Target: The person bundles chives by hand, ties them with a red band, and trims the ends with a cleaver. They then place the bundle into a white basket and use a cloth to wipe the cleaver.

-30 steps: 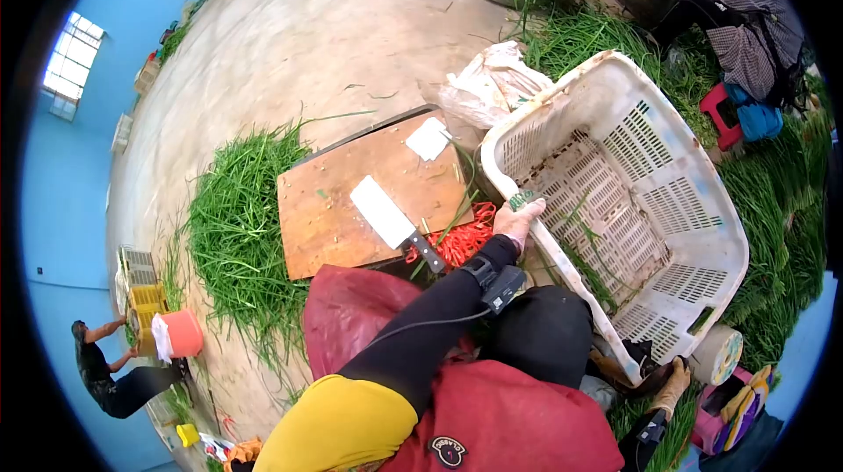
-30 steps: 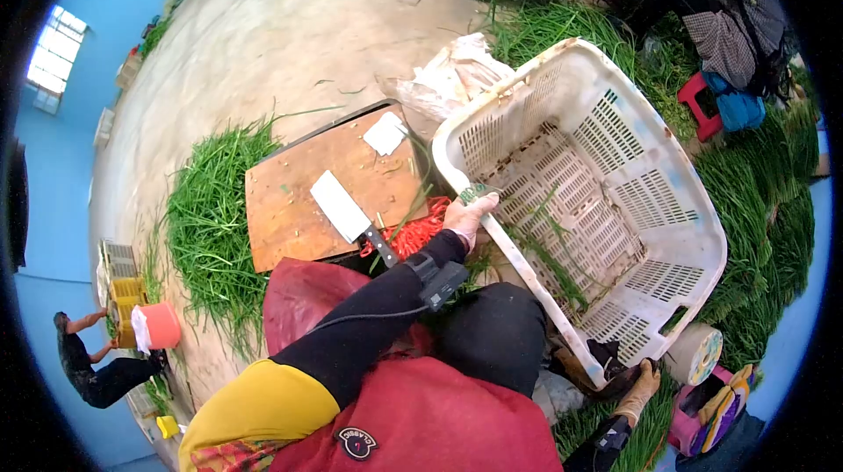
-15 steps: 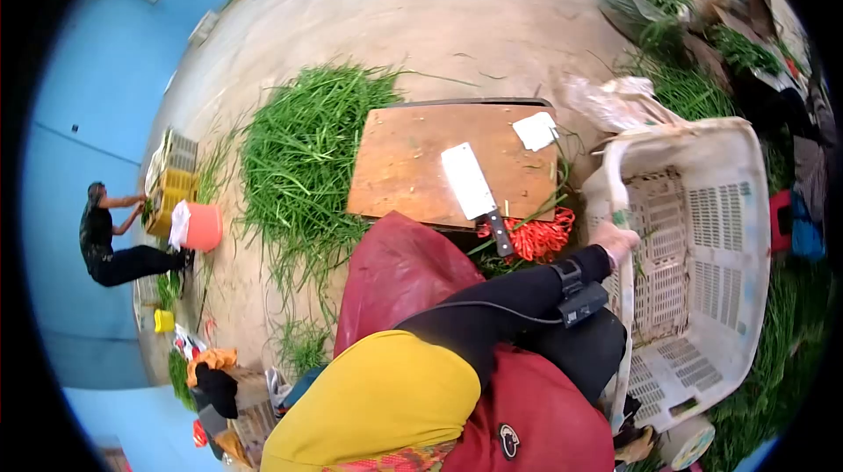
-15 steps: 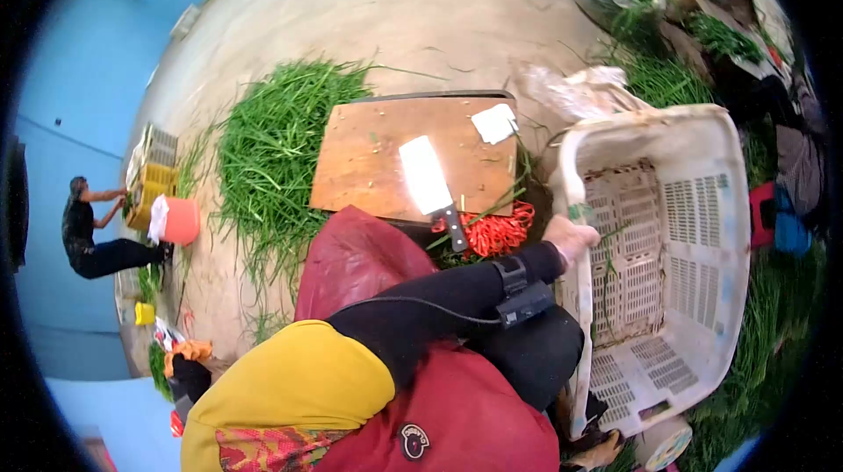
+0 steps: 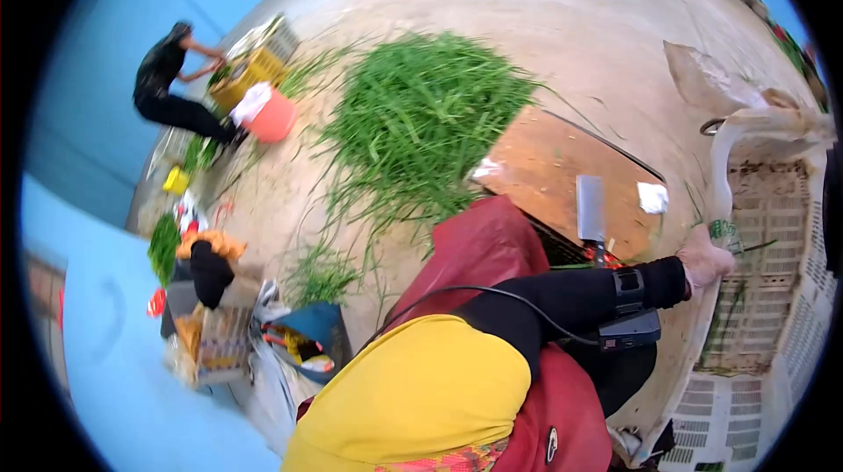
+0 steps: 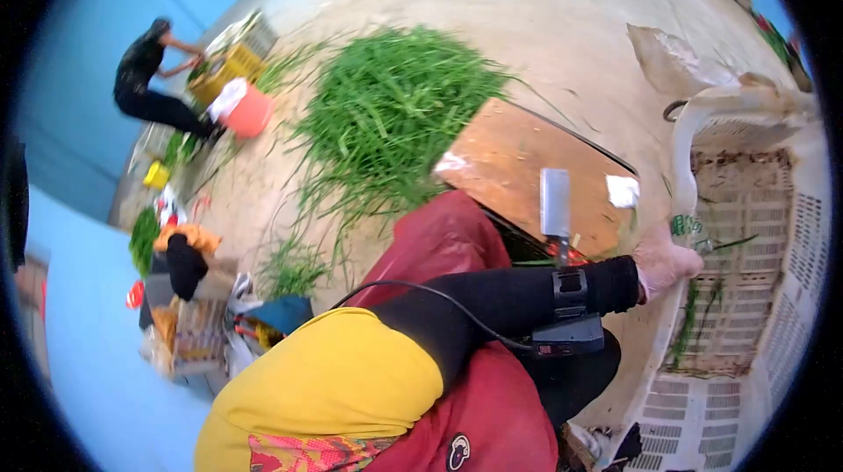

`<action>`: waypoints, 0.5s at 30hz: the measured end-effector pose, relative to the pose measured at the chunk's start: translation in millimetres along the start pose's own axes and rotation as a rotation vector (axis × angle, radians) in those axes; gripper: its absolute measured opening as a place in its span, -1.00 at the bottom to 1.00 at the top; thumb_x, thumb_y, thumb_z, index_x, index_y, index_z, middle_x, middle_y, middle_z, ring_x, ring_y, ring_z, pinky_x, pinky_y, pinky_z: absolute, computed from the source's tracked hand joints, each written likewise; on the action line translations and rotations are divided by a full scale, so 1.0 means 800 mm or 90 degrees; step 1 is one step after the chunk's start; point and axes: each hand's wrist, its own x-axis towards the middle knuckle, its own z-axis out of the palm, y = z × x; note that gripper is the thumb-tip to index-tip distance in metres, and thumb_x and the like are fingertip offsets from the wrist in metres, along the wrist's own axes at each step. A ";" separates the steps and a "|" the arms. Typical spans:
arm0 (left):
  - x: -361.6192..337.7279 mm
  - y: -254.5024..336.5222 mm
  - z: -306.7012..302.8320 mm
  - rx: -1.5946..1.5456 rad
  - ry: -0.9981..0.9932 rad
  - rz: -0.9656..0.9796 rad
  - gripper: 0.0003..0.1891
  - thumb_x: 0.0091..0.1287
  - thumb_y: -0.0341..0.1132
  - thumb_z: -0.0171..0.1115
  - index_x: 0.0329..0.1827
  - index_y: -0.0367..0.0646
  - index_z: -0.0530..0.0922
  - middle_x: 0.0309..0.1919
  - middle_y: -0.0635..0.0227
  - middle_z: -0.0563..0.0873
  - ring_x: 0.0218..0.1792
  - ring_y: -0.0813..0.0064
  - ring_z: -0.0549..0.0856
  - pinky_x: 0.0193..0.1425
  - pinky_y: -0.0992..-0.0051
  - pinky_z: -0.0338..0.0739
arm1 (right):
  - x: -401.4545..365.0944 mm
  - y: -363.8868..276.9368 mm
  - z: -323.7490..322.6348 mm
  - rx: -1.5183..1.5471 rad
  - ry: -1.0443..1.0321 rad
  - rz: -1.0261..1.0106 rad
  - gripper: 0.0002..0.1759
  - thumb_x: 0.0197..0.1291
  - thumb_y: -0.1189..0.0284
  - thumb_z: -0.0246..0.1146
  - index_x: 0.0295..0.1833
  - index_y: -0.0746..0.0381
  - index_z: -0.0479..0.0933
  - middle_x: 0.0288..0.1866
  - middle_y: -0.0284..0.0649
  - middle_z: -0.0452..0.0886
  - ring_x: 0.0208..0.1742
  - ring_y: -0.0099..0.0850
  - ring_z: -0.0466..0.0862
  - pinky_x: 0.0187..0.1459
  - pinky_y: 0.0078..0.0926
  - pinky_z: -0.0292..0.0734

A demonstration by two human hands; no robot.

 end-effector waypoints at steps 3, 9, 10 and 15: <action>-0.029 0.093 -0.072 -0.187 0.036 0.093 -0.72 -0.16 -0.53 0.28 -0.30 -0.28 0.54 -0.46 0.42 0.58 -0.45 0.57 0.54 -0.36 0.51 0.46 | 0.029 -0.087 -0.034 0.049 0.090 -0.163 -0.48 0.10 0.17 0.28 0.06 0.33 0.59 0.12 0.08 0.60 0.10 -0.08 0.58 0.13 -0.30 0.45; -0.101 0.209 -0.258 -0.462 0.163 0.330 -0.70 -0.12 -0.63 0.26 -0.24 -0.39 0.51 -0.45 0.31 0.62 -0.47 0.43 0.65 -0.34 0.41 0.59 | 0.045 -0.294 -0.096 0.170 0.214 -0.484 -0.50 0.11 0.20 0.28 0.08 0.31 0.59 0.14 0.07 0.59 0.11 -0.08 0.57 0.14 -0.29 0.45; -0.114 0.221 -0.299 -0.460 0.164 0.359 -0.67 -0.08 -0.64 0.24 -0.17 -0.43 0.52 -0.41 0.19 0.67 -0.40 0.36 0.70 -0.24 0.36 0.64 | 0.040 -0.333 -0.101 0.183 0.222 -0.535 -0.50 0.11 0.20 0.28 0.09 0.31 0.59 0.14 0.06 0.59 0.11 -0.08 0.57 0.15 -0.29 0.45; -0.198 0.247 -0.481 -0.427 0.280 0.584 -0.99 0.05 -0.57 0.27 -0.48 -0.35 0.61 -0.41 0.18 0.71 -0.37 0.35 0.70 -0.10 0.34 0.62 | 0.002 -0.518 -0.092 0.175 0.234 -0.859 -0.51 0.11 0.22 0.28 0.10 0.30 0.58 0.16 0.05 0.58 0.12 -0.07 0.56 0.16 -0.29 0.45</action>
